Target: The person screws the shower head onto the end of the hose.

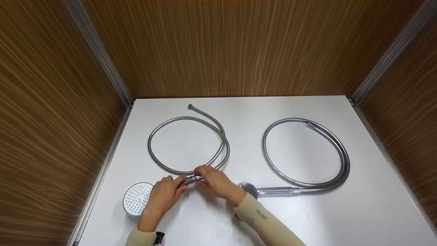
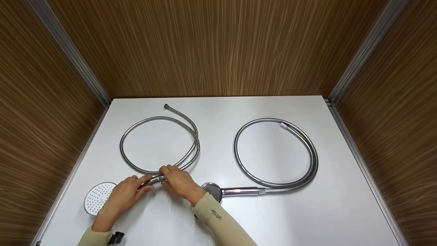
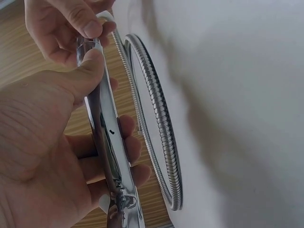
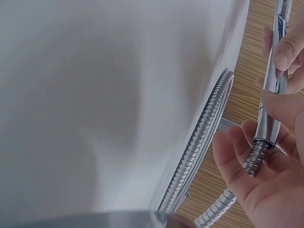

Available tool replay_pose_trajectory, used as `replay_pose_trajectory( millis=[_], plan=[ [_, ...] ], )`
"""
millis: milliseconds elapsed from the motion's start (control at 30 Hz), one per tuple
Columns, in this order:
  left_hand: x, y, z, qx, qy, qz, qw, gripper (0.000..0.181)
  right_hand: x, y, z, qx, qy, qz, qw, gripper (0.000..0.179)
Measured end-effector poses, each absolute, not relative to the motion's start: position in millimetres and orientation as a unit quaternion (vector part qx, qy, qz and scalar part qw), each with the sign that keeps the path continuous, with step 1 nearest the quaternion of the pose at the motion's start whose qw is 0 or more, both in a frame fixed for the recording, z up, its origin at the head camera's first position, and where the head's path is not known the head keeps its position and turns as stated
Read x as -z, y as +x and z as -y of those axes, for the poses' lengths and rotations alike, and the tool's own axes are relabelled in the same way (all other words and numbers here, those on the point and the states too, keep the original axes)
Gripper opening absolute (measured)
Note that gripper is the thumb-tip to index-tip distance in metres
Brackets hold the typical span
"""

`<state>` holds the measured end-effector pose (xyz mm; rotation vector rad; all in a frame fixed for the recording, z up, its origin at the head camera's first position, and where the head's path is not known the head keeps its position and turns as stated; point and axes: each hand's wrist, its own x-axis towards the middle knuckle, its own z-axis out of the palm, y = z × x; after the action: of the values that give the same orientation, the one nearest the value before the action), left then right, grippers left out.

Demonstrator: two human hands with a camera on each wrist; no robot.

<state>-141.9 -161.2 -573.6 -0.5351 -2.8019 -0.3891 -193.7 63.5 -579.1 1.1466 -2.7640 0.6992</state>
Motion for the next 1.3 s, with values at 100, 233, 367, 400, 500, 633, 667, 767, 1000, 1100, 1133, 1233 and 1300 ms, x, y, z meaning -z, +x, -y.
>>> replay_pose_trajectory(
  millis=[100, 233, 367, 400, 500, 633, 667, 767, 1000, 1100, 1133, 1233, 1300],
  plan=[
    [573.3, -141.4, 161.6, 0.137, -0.183, 0.964, 0.132, 0.031, 578.4, -194.4, -63.7, -0.220, 0.378, 0.899, 0.035, 0.033],
    [573.3, -141.0, 162.1, 0.138, -0.181, 0.965, 0.130, 0.032, 578.1, -194.6, -63.7, -0.211, 0.381, 0.900, 0.031, 0.031],
    [573.5, -140.7, 162.2, 0.140, -0.181, 0.965, 0.128, 0.031, 578.1, -194.2, -64.0, -0.212, 0.382, 0.899, 0.031, 0.030],
    [573.8, -140.8, 162.1, 0.141, -0.182, 0.965, 0.127, 0.031, 578.1, -194.1, -64.1, -0.212, 0.382, 0.899, 0.030, 0.031],
    [574.4, -140.5, 162.2, 0.147, -0.184, 0.964, 0.121, 0.030, 578.1, -193.9, -64.3, -0.210, 0.382, 0.899, 0.026, 0.034],
    [575.6, -140.4, 162.6, 0.151, -0.186, 0.964, 0.118, 0.030, 579.1, -193.9, -64.7, -0.208, 0.386, 0.898, 0.026, 0.036],
    [575.5, -140.5, 162.6, 0.149, -0.185, 0.964, 0.119, 0.030, 579.3, -193.9, -65.1, -0.208, 0.389, 0.897, 0.028, 0.035],
    [574.6, -140.7, 162.3, 0.143, -0.180, 0.966, 0.116, 0.031, 579.0, -194.1, -65.9, -0.209, 0.396, 0.894, 0.036, 0.032],
    [574.0, -140.9, 161.9, 0.142, -0.171, 0.968, 0.112, 0.030, 580.4, -194.1, -65.2, -0.207, 0.392, 0.895, 0.039, 0.032],
    [574.6, -140.9, 161.8, 0.145, -0.174, 0.967, 0.116, 0.029, 580.8, -193.6, -65.1, -0.217, 0.386, 0.896, 0.037, 0.036],
    [574.7, -141.0, 161.7, 0.145, -0.174, 0.967, 0.116, 0.029, 580.9, -193.5, -65.1, -0.220, 0.384, 0.896, 0.037, 0.037],
    [574.7, -141.1, 161.2, 0.146, -0.175, 0.967, 0.112, 0.029, 580.9, -193.2, -65.3, -0.222, 0.383, 0.896, 0.041, 0.038],
    [574.9, -140.8, 160.9, 0.146, -0.175, 0.968, 0.109, 0.029, 581.1, -193.0, -65.5, -0.218, 0.386, 0.895, 0.045, 0.037]
  ],
)
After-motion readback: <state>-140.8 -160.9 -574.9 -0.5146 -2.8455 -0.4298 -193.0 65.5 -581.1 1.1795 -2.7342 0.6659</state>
